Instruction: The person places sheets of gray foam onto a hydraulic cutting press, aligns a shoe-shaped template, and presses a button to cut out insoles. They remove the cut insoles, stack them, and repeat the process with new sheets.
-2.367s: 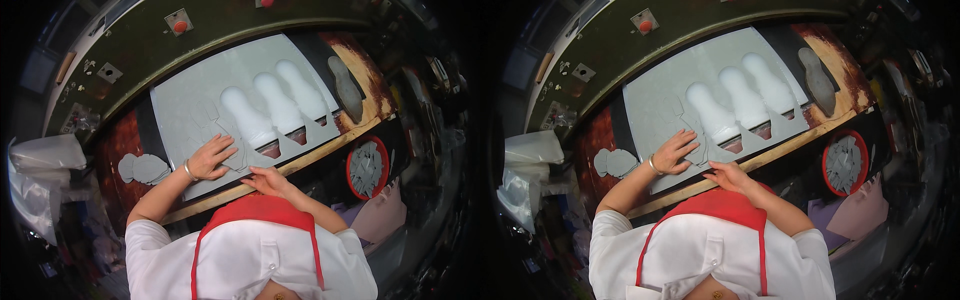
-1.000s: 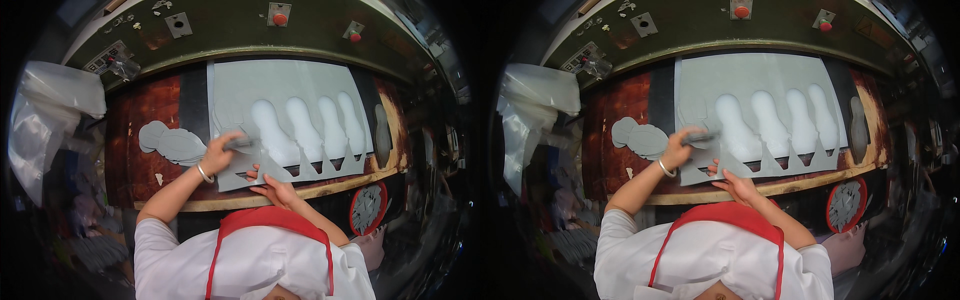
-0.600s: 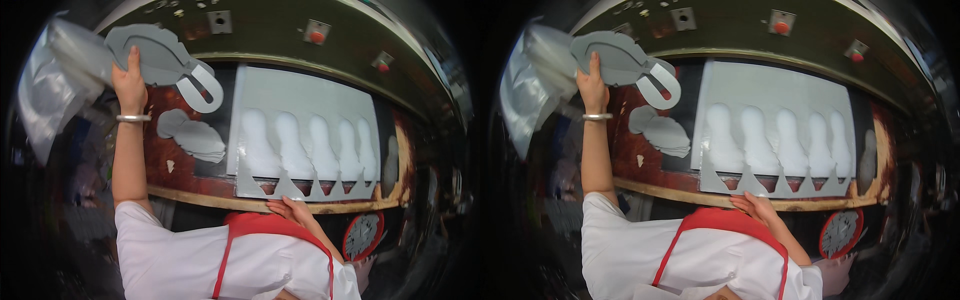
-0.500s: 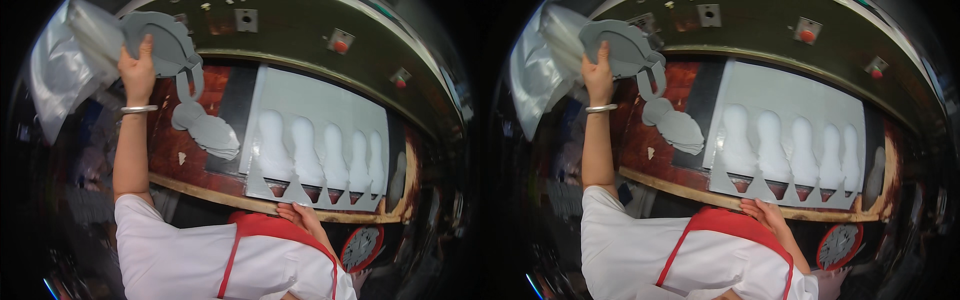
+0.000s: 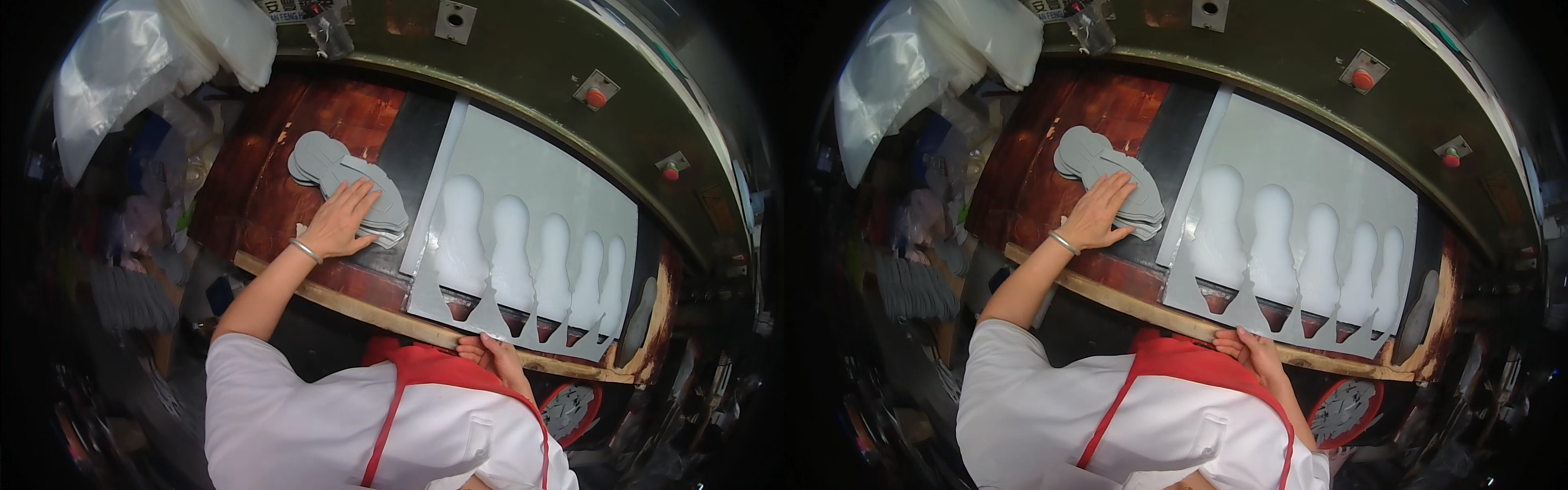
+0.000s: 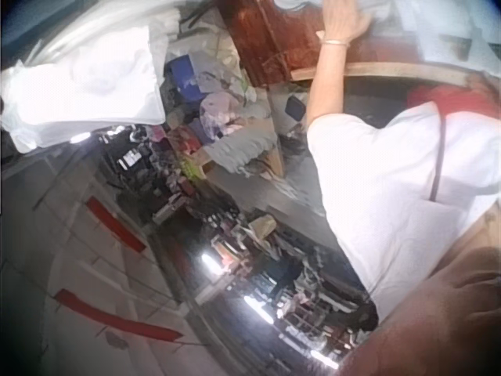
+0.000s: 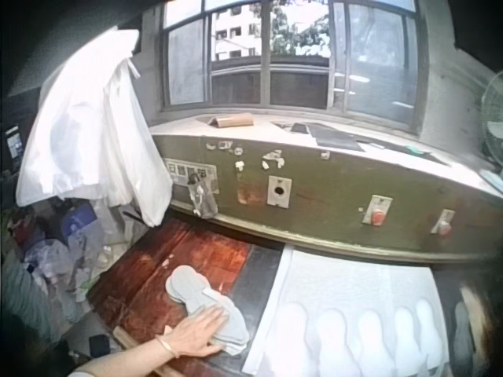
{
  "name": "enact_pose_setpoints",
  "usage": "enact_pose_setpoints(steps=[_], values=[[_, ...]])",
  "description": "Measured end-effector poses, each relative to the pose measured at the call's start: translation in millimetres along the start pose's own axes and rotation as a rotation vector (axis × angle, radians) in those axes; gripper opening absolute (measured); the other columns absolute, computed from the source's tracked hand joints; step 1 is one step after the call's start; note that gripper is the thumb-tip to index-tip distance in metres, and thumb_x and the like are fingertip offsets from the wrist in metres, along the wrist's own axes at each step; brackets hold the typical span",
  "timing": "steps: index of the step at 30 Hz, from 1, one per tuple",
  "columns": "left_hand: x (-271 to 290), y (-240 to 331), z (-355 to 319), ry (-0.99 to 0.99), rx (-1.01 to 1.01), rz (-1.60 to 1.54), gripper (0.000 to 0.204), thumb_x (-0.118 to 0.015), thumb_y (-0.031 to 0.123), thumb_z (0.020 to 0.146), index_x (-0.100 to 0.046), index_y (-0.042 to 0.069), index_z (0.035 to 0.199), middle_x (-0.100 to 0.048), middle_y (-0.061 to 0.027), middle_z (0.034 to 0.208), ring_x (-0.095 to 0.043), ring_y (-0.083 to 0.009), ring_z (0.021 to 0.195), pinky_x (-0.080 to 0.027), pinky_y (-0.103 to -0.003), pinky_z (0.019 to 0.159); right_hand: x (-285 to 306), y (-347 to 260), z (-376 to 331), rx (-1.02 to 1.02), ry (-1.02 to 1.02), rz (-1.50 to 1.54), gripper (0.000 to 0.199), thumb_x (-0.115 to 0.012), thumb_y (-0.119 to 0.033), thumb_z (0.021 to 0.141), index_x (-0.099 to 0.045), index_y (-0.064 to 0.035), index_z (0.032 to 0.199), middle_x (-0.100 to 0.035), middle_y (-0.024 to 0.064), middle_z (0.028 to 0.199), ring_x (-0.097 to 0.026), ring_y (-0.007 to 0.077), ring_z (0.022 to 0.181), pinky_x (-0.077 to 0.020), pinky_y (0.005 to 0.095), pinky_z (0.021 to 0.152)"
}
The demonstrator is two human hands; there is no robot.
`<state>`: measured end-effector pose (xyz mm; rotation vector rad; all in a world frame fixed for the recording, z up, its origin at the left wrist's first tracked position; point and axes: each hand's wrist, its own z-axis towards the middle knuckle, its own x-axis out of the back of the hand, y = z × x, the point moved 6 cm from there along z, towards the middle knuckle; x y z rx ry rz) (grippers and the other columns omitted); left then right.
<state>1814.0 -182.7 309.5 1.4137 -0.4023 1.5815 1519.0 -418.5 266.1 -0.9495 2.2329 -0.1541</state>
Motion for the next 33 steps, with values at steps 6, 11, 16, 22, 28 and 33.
enact_pose_setpoints(steps=[6, 11, 16, 22, 28, 33], values=[[-4, -1, 3, -0.137, -0.181, 0.273, 0.085, -0.071, 0.051, 0.071, -0.041, 0.009, 0.139, -0.038, -0.0204, 0.143, -0.034, -0.0366, 0.135, -0.021, -0.06, 0.111, -7, -3, -5, 0.174, -0.039, -0.384, 0.035, -0.05, -0.015, 0.1, -0.05, 0.0091, 0.125, -0.063, 0.0182, 0.114, -0.063, 0.0223, 0.102, -0.0506, 0.0319, 0.093], [-16, -8, -1, -0.151, -0.296, 0.289, 0.084, -0.069, 0.051, 0.072, -0.041, 0.008, 0.139, -0.037, -0.0234, 0.142, -0.032, -0.0456, 0.133, -0.023, -0.06, 0.11, -20, 4, -13, 0.215, -0.07, -0.472, 0.038, -0.051, -0.01, 0.099, -0.046, 0.0031, 0.134, -0.063, 0.0132, 0.118, -0.061, 0.019, 0.108, -0.0471, 0.0289, 0.095], [-18, -1, -4, -0.14, -0.374, 0.274, 0.077, -0.071, 0.036, 0.075, -0.04, 0.007, 0.139, -0.036, -0.022, 0.144, -0.031, -0.0489, 0.132, -0.025, -0.06, 0.11, -26, 10, -10, 0.181, 0.016, -0.514, 0.038, -0.052, -0.01, 0.098, -0.047, 0.0008, 0.134, -0.064, 0.0138, 0.115, -0.062, 0.0193, 0.103, -0.0491, 0.0298, 0.093], [-15, -4, 2, -0.141, -0.31, 0.281, 0.077, -0.071, 0.016, 0.067, -0.04, 0.007, 0.137, -0.038, -0.0208, 0.142, -0.035, -0.0445, 0.131, -0.028, -0.057, 0.11, -29, 11, -7, 0.19, 0.07, -0.437, 0.037, -0.055, -0.01, 0.097, -0.049, 0.0014, 0.131, -0.065, 0.0153, 0.112, -0.064, 0.0208, 0.099, -0.0508, 0.0314, 0.088], [-2, -33, 20, 0.115, -0.156, -0.004, 0.07, -0.072, 0.004, 0.055, -0.051, 0.003, 0.122, -0.049, -0.0186, 0.129, -0.047, -0.0343, 0.123, -0.033, -0.049, 0.109, -27, -4, -9, 0.273, 0.049, -0.508, 0.036, -0.055, -0.009, 0.096, -0.049, 0.0022, 0.13, -0.066, 0.0156, 0.11, -0.064, 0.0209, 0.098, -0.0501, 0.0321, 0.089], [39, -27, 37, 0.425, -0.076, -0.178, 0.056, -0.073, 0.001, 0.059, -0.059, 0.002, 0.113, -0.063, -0.0153, 0.112, -0.06, -0.0355, 0.107, -0.047, -0.044, 0.096, -37, -23, -6, 0.318, -0.01, -0.557, 0.034, -0.055, -0.006, 0.096, -0.051, 0.0019, 0.129, -0.066, 0.0144, 0.109, -0.064, 0.0202, 0.099, -0.0509, 0.0317, 0.089]])
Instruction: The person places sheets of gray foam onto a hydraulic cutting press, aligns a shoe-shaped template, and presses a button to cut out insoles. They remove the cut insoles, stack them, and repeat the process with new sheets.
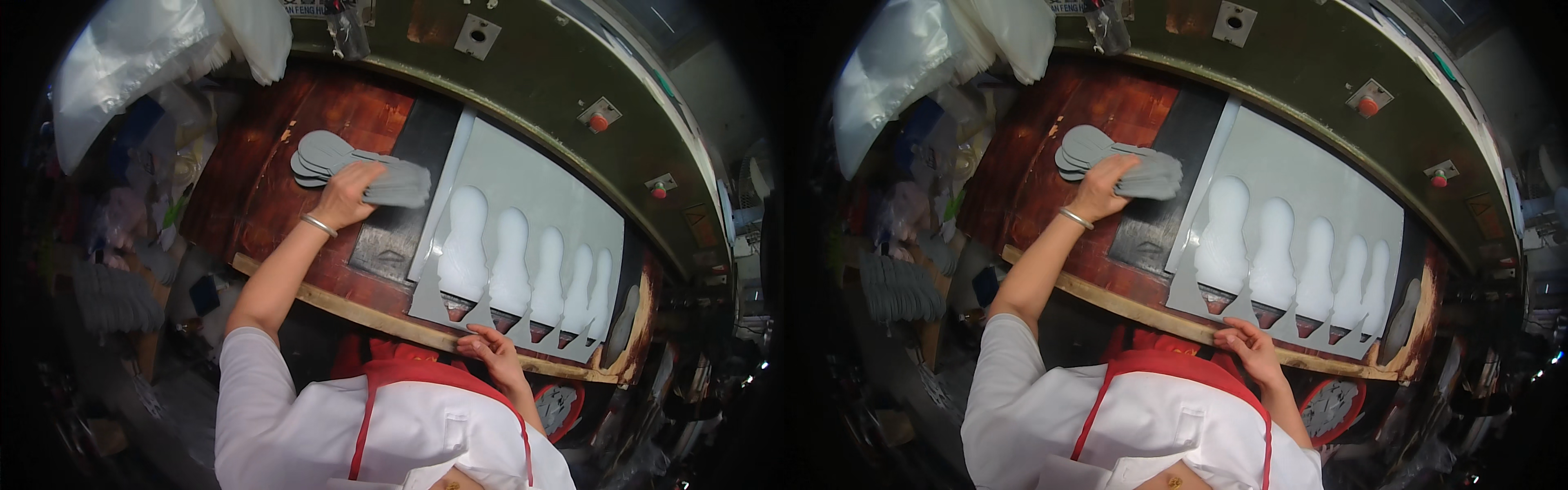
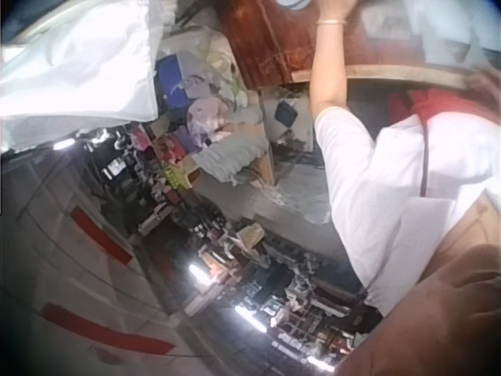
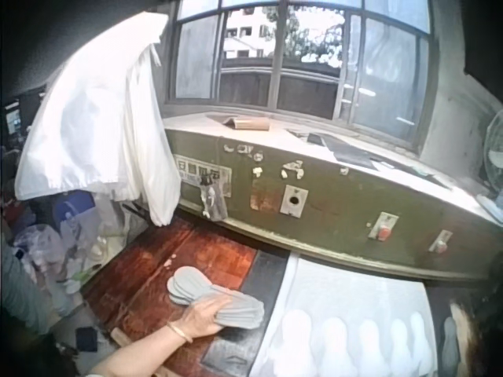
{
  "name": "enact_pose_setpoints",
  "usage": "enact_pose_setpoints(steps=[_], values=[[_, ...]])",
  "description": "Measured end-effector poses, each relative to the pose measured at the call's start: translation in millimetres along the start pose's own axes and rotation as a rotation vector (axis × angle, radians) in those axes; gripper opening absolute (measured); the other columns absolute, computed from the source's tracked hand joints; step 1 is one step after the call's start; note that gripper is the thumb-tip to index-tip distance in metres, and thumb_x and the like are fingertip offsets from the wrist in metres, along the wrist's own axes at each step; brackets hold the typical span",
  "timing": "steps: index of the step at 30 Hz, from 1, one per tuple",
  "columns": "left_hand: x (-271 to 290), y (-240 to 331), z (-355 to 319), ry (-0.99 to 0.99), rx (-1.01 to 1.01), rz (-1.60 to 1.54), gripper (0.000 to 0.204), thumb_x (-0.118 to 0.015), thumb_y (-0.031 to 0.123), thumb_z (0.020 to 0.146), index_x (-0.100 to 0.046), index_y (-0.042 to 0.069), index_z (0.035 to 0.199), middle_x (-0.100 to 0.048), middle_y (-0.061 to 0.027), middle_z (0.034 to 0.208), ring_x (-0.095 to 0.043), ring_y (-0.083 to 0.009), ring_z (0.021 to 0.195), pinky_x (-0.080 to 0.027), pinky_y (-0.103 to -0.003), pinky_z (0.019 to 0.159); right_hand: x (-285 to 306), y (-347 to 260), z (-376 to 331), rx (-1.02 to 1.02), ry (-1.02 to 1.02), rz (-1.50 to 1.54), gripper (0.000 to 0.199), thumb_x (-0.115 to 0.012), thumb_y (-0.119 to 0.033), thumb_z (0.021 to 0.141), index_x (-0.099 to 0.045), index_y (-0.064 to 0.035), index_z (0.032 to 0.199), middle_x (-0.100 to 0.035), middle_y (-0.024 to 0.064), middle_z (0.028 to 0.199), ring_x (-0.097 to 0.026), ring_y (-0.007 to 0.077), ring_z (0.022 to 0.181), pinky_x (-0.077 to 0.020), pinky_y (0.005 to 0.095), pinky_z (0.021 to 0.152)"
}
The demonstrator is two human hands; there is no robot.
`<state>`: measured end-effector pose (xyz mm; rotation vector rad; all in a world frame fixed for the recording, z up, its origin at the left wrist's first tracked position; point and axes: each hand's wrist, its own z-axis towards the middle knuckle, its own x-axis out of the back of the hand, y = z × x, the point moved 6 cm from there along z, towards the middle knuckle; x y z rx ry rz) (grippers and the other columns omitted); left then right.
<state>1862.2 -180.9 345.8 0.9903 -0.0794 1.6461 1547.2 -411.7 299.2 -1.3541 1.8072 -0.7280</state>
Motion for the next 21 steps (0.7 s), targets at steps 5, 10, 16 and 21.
enact_pose_setpoints(steps=[5, 10, 16, 21], values=[[60, 21, 49, 0.075, 0.399, -0.522, 0.04, -0.074, 0.011, 0.081, -0.059, -0.003, 0.116, -0.068, -0.0072, 0.102, -0.063, -0.0131, 0.091, -0.052, -0.029, 0.081, -8, -77, 35, 0.24, 0.114, -0.226, 0.043, -0.059, -0.003, 0.092, -0.047, 0.0014, 0.133, -0.065, 0.0127, 0.111, -0.062, 0.019, 0.104, -0.0497, 0.0328, 0.092], [39, 111, 86, -0.02, 0.423, -1.203, 0.033, -0.069, 0.008, 0.084, -0.06, -0.003, 0.114, -0.066, -0.0045, 0.102, -0.061, -0.0118, 0.092, -0.05, -0.027, 0.082, -44, -187, 42, 0.97, 0.305, -0.312, 0.07, -0.074, -0.008, 0.078, -0.039, -0.0023, 0.139, -0.06, 0.0145, 0.12, -0.057, 0.0203, 0.112, -0.0457, 0.0325, 0.097], [-2, 173, 103, 0.116, 0.175, -1.138, 0.072, -0.077, 0.034, 0.081, -0.045, -0.003, 0.134, -0.055, -0.0077, 0.121, -0.052, -0.0167, 0.113, -0.04, -0.032, 0.098, -33, -211, 15, 1.011, 0.265, -0.085, 0.054, -0.074, -0.001, 0.076, -0.047, -0.001, 0.123, -0.062, 0.0106, 0.11, -0.059, 0.0166, 0.1, -0.0489, 0.0308, 0.087], [-84, 189, 54, -0.008, 0.216, -0.915, 0.11, -0.076, 0.056, 0.073, -0.021, -0.007, 0.145, -0.045, -0.0224, 0.135, -0.046, -0.0293, 0.126, -0.036, -0.038, 0.105, 17, -170, 22, 1.294, 0.382, -0.051, 0.065, -0.075, -0.01, 0.076, -0.04, 0.0024, 0.129, -0.057, 0.0101, 0.112, -0.055, 0.0182, 0.102, -0.0451, 0.0321, 0.088]])
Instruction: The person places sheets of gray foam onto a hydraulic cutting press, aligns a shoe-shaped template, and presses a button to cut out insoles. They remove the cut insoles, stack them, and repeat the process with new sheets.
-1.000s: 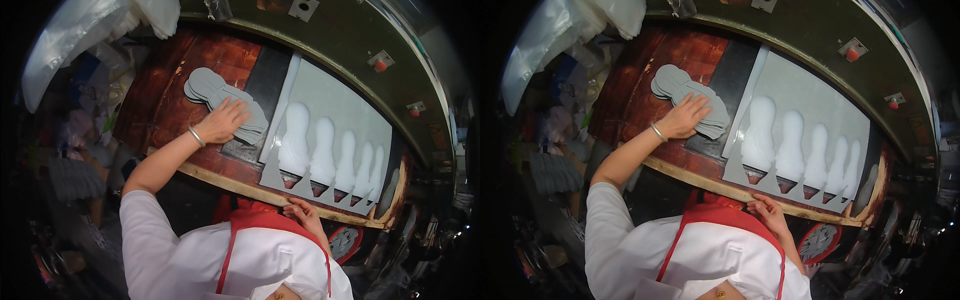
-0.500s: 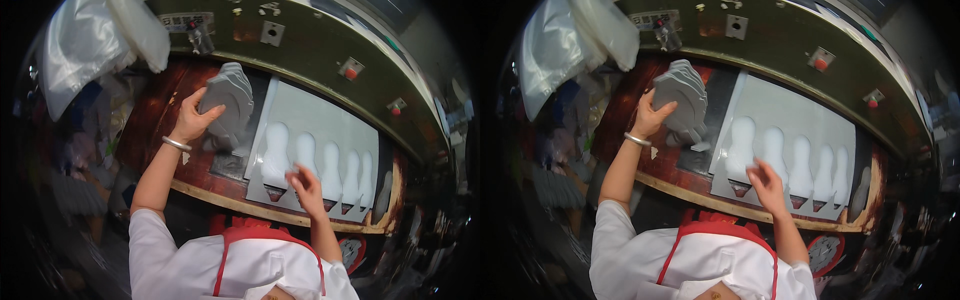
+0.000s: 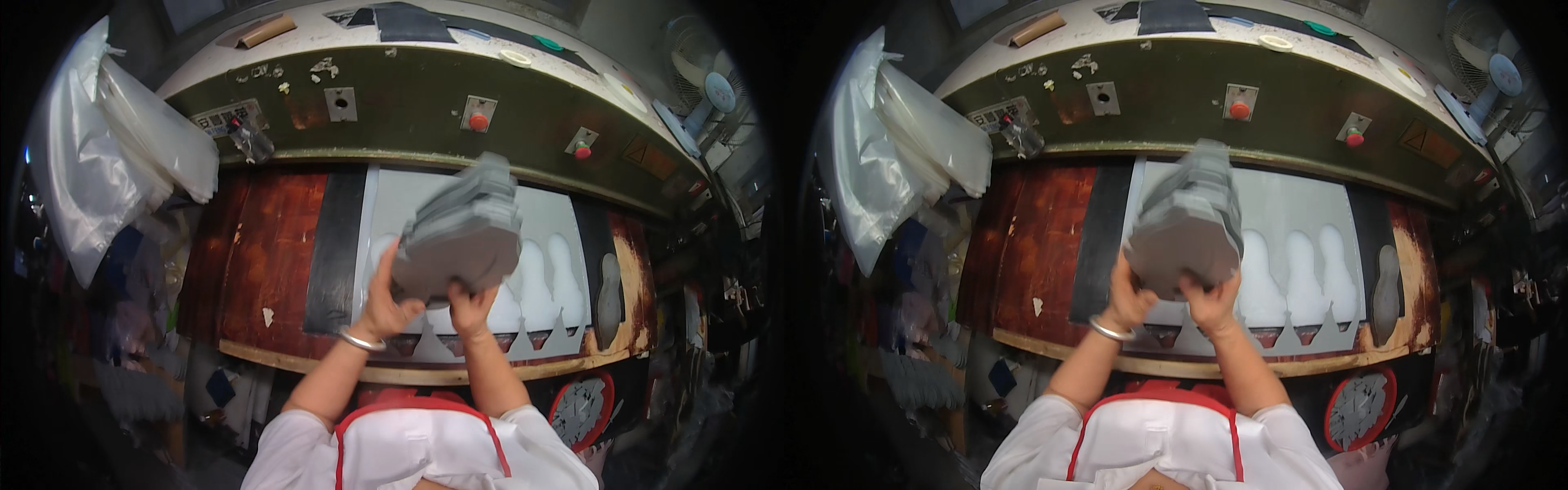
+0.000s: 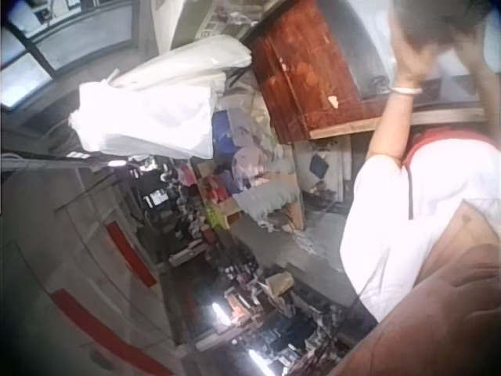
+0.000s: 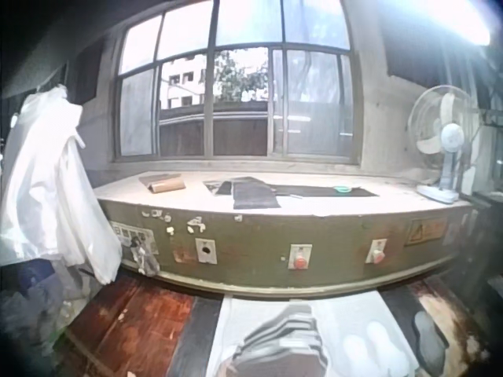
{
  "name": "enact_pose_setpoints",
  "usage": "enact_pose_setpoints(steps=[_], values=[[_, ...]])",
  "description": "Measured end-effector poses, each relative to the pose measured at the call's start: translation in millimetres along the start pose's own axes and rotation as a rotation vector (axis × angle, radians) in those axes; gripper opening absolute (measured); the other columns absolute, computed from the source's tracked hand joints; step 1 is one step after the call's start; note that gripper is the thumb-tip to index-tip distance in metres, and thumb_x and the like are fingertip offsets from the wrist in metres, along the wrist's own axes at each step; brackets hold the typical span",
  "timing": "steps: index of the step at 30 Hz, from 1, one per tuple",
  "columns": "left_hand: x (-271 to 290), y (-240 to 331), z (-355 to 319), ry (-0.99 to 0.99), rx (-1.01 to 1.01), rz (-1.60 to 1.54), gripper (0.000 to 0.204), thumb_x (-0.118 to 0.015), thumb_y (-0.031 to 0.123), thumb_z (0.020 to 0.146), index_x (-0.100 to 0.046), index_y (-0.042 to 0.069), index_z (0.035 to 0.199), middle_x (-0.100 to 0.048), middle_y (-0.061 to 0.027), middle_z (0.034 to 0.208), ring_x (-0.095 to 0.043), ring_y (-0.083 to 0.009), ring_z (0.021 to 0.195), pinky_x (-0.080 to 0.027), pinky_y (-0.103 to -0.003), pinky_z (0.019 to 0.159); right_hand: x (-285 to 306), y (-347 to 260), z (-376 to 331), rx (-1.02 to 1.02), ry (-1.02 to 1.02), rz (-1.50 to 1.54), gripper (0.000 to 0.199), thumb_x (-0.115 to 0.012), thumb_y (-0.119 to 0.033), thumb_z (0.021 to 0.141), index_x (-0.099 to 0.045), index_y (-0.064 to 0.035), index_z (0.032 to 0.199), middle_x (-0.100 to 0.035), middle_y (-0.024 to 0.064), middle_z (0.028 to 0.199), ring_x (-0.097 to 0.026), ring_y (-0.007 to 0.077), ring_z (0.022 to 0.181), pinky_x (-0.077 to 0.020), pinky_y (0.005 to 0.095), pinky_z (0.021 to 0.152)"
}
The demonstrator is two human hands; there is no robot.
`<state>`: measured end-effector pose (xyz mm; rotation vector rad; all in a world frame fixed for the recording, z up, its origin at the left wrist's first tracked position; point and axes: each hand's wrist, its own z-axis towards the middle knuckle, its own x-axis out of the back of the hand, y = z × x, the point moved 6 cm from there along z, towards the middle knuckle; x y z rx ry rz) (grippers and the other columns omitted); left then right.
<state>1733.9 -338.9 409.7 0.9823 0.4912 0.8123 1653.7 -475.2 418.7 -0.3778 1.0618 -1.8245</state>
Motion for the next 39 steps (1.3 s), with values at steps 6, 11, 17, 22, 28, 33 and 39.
enact_pose_setpoints(steps=[6, 11, 17, 22, 28, 33, 39], values=[[-45, -67, -41, 0.071, 0.052, 0.083, 0.103, -0.069, 0.058, 0.079, -0.022, -0.01, 0.141, -0.053, -0.0244, 0.125, -0.054, -0.0327, 0.117, -0.041, -0.04, 0.099, 37, 61, -56, -0.252, 0.081, 0.099, 0.106, -0.074, -0.044, 0.08, -0.006, 0.0032, 0.146, -0.045, 0.0171, 0.132, -0.046, 0.0261, 0.122, -0.0368, 0.0375, 0.102], [-42, -65, -54, 0.189, 0.001, -0.026, 0.094, -0.07, 0.047, 0.082, -0.022, -0.009, 0.141, -0.05, -0.0264, 0.128, -0.054, -0.0339, 0.118, -0.041, -0.04, 0.1, 56, 84, -76, -0.161, 0.031, 0.017, 0.091, -0.058, -0.058, 0.087, -0.025, 0.0072, 0.141, -0.047, 0.0171, 0.132, -0.046, 0.0276, 0.121, -0.0336, 0.0396, 0.105], [-47, -36, -62, 0.113, -0.079, 0.274, 0.068, -0.076, 0.017, 0.077, -0.04, -0.001, 0.132, -0.058, -0.0216, 0.118, -0.06, -0.0394, 0.104, -0.049, -0.041, 0.089, 47, 87, -88, -0.476, 0.243, 0.238, 0.082, -0.039, -0.068, 0.09, -0.043, 0.0012, 0.134, -0.052, 0.0147, 0.126, -0.049, 0.0276, 0.118, -0.0377, 0.0433, 0.103], [-14, 12, -63, 0.24, -0.238, 0.364, 0.059, -0.077, 0.021, 0.076, -0.048, 0.0, 0.122, -0.061, -0.0179, 0.107, -0.062, -0.0376, 0.093, -0.05, -0.041, 0.08, -18, 43, -40, -0.183, -0.178, 0.316, 0.082, -0.031, -0.069, 0.091, -0.041, 0.0015, 0.131, -0.048, 0.0169, 0.13, -0.048, 0.0274, 0.119, -0.035, 0.0451, 0.105], [100, 73, -103, 0.602, -0.249, 0.729, 0.056, -0.076, 0.027, 0.078, -0.05, 0.0, 0.12, -0.062, -0.0159, 0.099, -0.064, -0.0361, 0.087, -0.052, -0.042, 0.073, -109, 7, -68, -0.056, -0.037, -0.077, 0.062, -0.056, -0.014, 0.092, -0.025, 0.0042, 0.143, -0.043, 0.0227, 0.135, -0.046, 0.0315, 0.123, -0.0367, 0.0439, 0.106], [177, 119, -165, 0.689, -0.222, 1.21, 0.054, -0.072, 0.023, 0.072, -0.055, 0.011, 0.121, -0.058, -0.0124, 0.113, -0.062, -0.0332, 0.097, -0.052, -0.043, 0.082, -248, -15, -154, -0.16, -0.492, 0.235, 0.088, -0.073, -0.038, 0.083, -0.027, 0.008, 0.141, -0.042, 0.0227, 0.139, -0.046, 0.0318, 0.125, -0.0343, 0.0436, 0.106], [261, 163, -268, 0.482, -0.073, 1.447, 0.041, -0.053, 0.016, 0.085, -0.056, 0.005, 0.124, -0.044, -0.0176, 0.134, -0.037, -0.0381, 0.131, -0.033, -0.05, 0.11, -381, 3, -249, -0.523, -0.277, 0.288, 0.037, -0.05, -0.03, 0.096, -0.055, 0.0054, 0.105, -0.063, 0.0163, 0.105, -0.062, 0.0202, 0.093, -0.0511, 0.0355, 0.078]])
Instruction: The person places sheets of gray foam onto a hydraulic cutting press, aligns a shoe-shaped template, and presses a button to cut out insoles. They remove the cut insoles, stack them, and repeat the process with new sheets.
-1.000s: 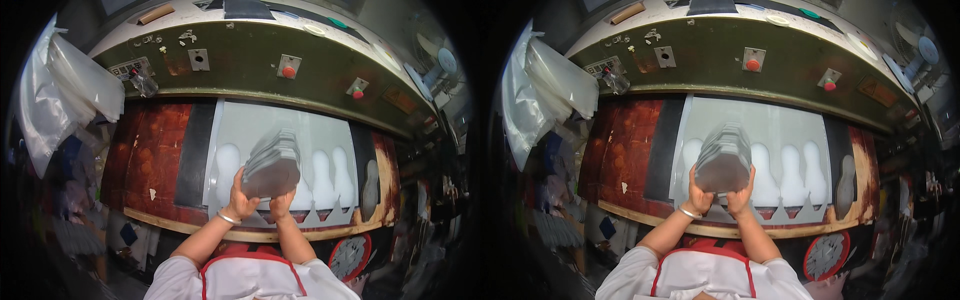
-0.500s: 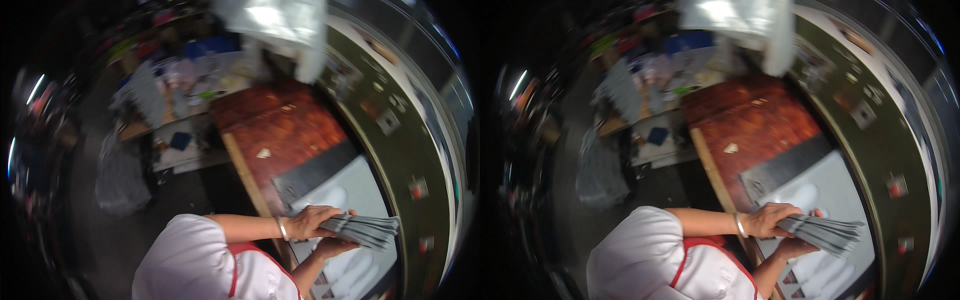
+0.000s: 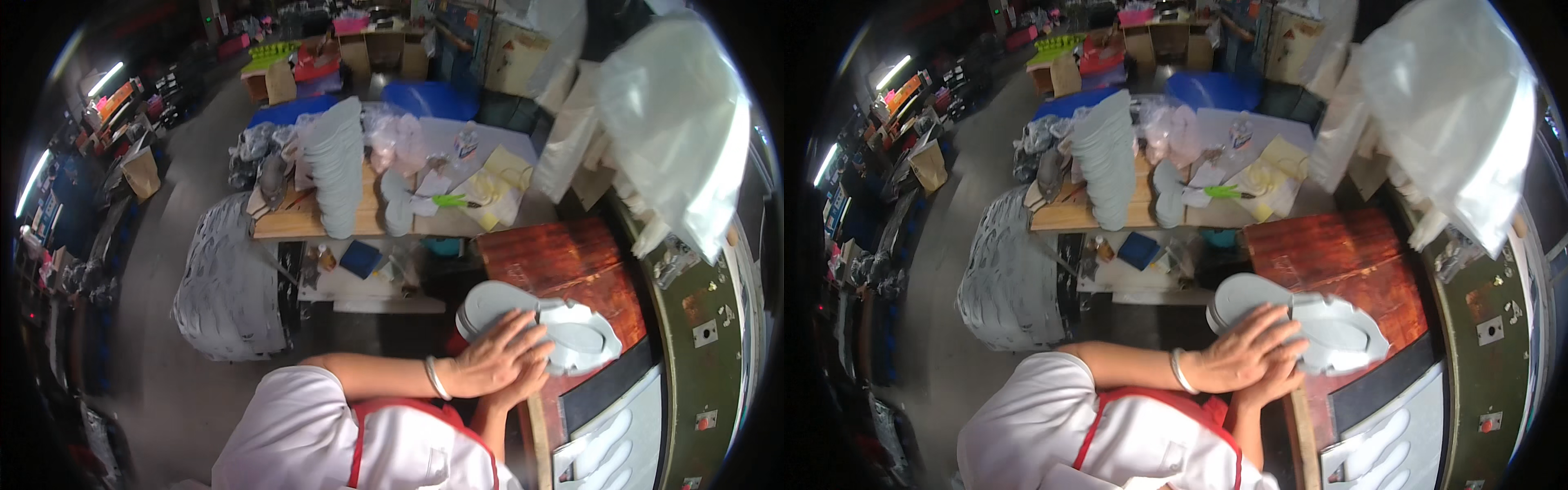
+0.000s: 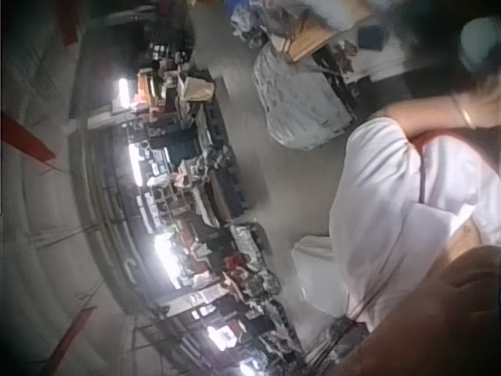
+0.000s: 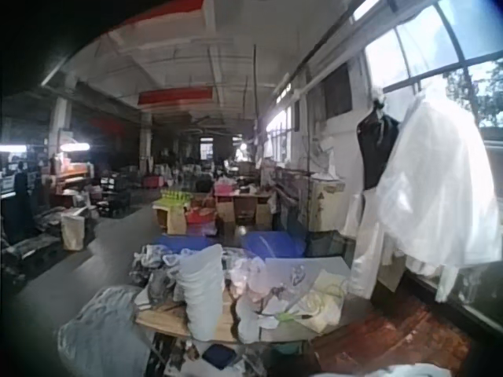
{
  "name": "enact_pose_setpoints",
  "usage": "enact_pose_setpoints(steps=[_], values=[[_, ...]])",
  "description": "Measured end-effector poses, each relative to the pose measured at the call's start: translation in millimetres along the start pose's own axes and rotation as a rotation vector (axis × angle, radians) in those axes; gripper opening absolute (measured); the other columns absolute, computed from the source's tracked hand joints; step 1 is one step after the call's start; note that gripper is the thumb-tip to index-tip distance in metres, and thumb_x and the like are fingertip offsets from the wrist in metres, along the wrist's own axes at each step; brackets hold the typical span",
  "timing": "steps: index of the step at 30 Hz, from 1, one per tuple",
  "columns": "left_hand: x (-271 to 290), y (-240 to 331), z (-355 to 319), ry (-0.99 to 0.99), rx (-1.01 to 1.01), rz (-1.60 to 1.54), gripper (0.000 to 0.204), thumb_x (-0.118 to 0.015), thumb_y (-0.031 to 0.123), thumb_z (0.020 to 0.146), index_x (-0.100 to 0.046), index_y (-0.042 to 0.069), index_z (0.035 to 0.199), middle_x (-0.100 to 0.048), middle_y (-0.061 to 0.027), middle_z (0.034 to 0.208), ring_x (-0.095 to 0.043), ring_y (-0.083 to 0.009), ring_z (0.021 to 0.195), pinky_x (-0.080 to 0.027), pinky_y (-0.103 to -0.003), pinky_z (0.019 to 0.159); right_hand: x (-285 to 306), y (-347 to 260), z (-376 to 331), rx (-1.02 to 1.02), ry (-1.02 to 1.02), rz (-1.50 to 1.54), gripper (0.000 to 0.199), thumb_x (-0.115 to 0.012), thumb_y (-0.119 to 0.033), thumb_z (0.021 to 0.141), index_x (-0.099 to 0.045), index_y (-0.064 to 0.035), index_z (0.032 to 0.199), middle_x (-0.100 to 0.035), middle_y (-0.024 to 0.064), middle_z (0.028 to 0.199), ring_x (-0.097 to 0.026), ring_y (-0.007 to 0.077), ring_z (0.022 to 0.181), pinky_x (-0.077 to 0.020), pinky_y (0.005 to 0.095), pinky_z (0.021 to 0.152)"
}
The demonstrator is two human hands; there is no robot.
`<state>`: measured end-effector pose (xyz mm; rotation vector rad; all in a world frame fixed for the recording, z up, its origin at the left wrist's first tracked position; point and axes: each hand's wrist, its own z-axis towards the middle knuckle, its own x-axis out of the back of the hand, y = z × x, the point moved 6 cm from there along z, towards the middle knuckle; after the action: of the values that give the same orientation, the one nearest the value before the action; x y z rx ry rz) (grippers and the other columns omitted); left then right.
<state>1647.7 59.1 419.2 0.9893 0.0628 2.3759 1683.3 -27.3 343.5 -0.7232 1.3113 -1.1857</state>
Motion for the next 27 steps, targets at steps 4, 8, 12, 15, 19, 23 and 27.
enact_pose_setpoints(steps=[4, 8, 12, 15, 19, 23, 27], values=[[52, -73, -38, -0.151, 0.119, -0.209, 0.055, -0.063, 0.011, 0.081, -0.045, -0.004, 0.131, -0.039, -0.0236, 0.139, -0.036, -0.0403, 0.132, -0.031, -0.049, 0.111, -73, 53, 10, -0.326, -0.071, 0.225, 0.028, -0.051, -0.025, 0.098, -0.058, 0.0016, 0.1, -0.063, 0.0117, 0.095, -0.06, 0.0161, 0.082, -0.0502, 0.0315, 0.071], [108, -168, -76, 0.122, 0.408, -0.08, 0.085, -0.077, 0.014, 0.072, -0.031, -0.001, 0.141, -0.038, -0.0245, 0.141, -0.041, -0.0427, 0.127, -0.036, -0.044, 0.107, -132, 90, 6, -0.461, -0.213, 0.349, 0.039, -0.06, -0.015, 0.087, -0.051, 0.0032, 0.12, -0.06, 0.0127, 0.11, -0.06, 0.0226, 0.099, -0.05, 0.0371, 0.087], [77, -228, -137, 0.0, 0.921, -0.822, 0.085, -0.074, 0.024, 0.083, -0.024, -0.005, 0.145, -0.041, -0.0194, 0.14, -0.039, -0.0264, 0.131, -0.032, -0.038, 0.108, -177, 127, 1, -0.603, -0.465, 0.244, 0.04, -0.062, -0.01, 0.085, -0.051, 0.0027, 0.121, -0.061, 0.0114, 0.111, -0.06, 0.022, 0.1, -0.0481, 0.0368, 0.09], [50, -246, -171, 0.031, 1.025, -0.891, 0.068, -0.071, 0.025, 0.087, -0.035, -0.005, 0.136, -0.052, -0.0172, 0.126, -0.052, -0.0216, 0.116, -0.043, -0.035, 0.098, -207, 165, 3, -0.791, -0.615, 0.243, 0.039, -0.063, -0.009, 0.086, -0.052, 0.0016, 0.122, -0.061, 0.0111, 0.115, -0.059, 0.0225, 0.105, -0.0455, 0.037, 0.094], [26, -282, -198, 0.121, 1.18, -0.852, 0.052, -0.068, 0.025, 0.089, -0.048, -0.005, 0.126, -0.062, -0.0153, 0.112, -0.059, -0.0199, 0.103, -0.047, -0.035, 0.089, -245, 225, 9, -1.065, -0.662, 0.177, 0.039, -0.065, -0.012, 0.088, -0.053, -0.0002, 0.123, -0.061, 0.0107, 0.118, -0.058, 0.0241, 0.109, -0.0449, 0.0393, 0.096], [18, -337, -200, 0.227, 1.305, -0.722, 0.048, -0.067, 0.024, 0.088, -0.051, -0.004, 0.123, -0.063, -0.0146, 0.107, -0.06, -0.0195, 0.099, -0.048, -0.034, 0.086, -304, 276, 25, -1.192, -0.763, 0.128, 0.045, -0.066, -0.013, 0.087, -0.05, 0.0022, 0.126, -0.059, 0.0149, 0.119, -0.058, 0.0262, 0.109, -0.0459, 0.0407, 0.097], [2, -399, -192, 0.386, 1.378, -0.636, 0.046, -0.068, 0.023, 0.088, -0.05, -0.003, 0.121, -0.063, -0.0115, 0.107, -0.06, -0.0172, 0.097, -0.048, -0.033, 0.084, -367, 318, 65, -1.08, -0.827, 0.146, 0.055, -0.071, -0.01, 0.084, -0.045, 0.0053, 0.129, -0.059, 0.0179, 0.116, -0.059, 0.0266, 0.105, -0.0496, 0.0402, 0.092]])
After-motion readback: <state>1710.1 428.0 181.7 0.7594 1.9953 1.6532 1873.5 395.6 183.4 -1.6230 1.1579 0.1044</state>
